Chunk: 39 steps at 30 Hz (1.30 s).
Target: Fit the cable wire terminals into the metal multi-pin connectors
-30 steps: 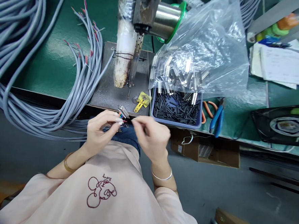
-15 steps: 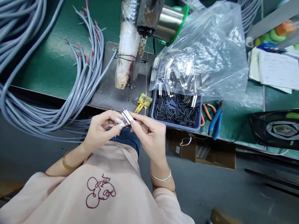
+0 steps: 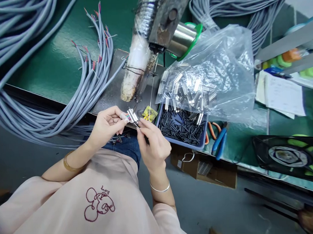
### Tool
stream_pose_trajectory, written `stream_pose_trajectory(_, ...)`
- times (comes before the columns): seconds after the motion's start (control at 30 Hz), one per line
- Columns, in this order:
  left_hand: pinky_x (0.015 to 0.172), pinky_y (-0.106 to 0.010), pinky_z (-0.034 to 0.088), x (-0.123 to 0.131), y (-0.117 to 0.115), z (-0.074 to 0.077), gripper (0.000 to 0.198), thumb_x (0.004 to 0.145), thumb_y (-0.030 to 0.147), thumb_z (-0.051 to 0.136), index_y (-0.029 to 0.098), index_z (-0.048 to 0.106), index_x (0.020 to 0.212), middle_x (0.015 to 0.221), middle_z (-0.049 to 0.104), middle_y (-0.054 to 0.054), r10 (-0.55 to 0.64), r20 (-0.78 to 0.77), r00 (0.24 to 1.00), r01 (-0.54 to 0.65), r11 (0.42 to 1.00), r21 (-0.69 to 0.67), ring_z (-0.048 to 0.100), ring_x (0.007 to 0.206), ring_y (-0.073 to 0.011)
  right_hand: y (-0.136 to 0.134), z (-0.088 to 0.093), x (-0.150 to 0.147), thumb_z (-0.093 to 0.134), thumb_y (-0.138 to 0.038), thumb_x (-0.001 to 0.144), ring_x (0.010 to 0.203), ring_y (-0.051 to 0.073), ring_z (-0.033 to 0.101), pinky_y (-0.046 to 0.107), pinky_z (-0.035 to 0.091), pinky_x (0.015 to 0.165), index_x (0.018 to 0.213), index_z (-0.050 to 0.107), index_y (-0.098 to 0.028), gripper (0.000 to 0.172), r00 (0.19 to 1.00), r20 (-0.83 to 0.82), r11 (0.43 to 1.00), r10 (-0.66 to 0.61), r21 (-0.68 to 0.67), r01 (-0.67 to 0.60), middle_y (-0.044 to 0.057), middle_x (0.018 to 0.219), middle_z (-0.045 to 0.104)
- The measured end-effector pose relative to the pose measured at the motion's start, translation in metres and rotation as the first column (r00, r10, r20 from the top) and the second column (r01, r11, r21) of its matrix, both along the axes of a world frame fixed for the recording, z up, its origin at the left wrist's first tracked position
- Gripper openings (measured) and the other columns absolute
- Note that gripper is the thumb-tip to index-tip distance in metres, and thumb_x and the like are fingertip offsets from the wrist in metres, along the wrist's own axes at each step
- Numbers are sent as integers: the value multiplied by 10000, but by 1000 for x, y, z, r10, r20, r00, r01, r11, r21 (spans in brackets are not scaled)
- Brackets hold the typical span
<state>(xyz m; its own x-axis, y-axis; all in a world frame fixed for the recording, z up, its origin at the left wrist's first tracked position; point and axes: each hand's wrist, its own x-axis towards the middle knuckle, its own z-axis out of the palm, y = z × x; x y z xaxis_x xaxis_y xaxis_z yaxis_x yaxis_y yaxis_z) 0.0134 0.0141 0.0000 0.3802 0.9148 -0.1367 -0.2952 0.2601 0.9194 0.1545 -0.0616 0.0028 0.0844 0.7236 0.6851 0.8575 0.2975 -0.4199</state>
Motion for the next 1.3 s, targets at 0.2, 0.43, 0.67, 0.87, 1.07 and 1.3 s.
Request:
stream_pose_trajectory(0.2,435,-138,392,8,5,3,193,662,151,708,166,515,660,641,585,36,41,-31,999,-38,996,76,473,481,-27,18,-2,-4,676,-80,885,901,147,773,246,606,775,902,601,-249,185,1000,25,1000,10,7,-10,37,996,801)
stream_pose_trajectory(0.43,474,-135,392,12,11,10,144,642,167,663,162,519,647,646,586,33,82,-97,992,-70,990,119,480,524,-30,26,-1,-3,705,-112,881,887,144,770,251,608,781,904,620,-234,150,1000,-12,999,-6,43,6,19,967,797)
stream_pose_trajectory(0.67,482,-135,383,8,14,17,123,631,149,663,160,542,655,669,609,26,48,-116,992,-35,993,111,472,531,-28,26,4,-5,726,-94,858,908,138,766,248,612,830,904,637,-230,168,1000,-5,999,-21,50,22,11,988,795)
stream_pose_trajectory(0.87,482,-142,385,4,13,14,122,612,142,659,152,545,655,712,632,12,-47,-126,991,52,998,36,472,527,-25,19,2,0,688,-99,893,880,122,753,221,588,788,919,613,-221,145,1000,-8,1000,15,-2,-15,8,957,781)
stream_pose_trajectory(1.07,488,-152,374,0,1,17,62,697,146,645,139,583,703,658,557,35,-132,-197,971,156,981,114,439,520,-25,11,15,6,688,-131,917,748,89,667,195,532,689,1007,679,-237,139,1000,2,993,22,-119,-22,-24,850,690)
stream_pose_trajectory(1.3,468,-162,422,-4,-10,14,131,743,211,701,150,585,744,586,557,44,-99,-140,985,108,993,54,504,478,-47,7,14,3,646,-141,945,693,98,674,199,523,620,887,597,-201,96,990,130,991,60,-128,-44,-11,782,681)
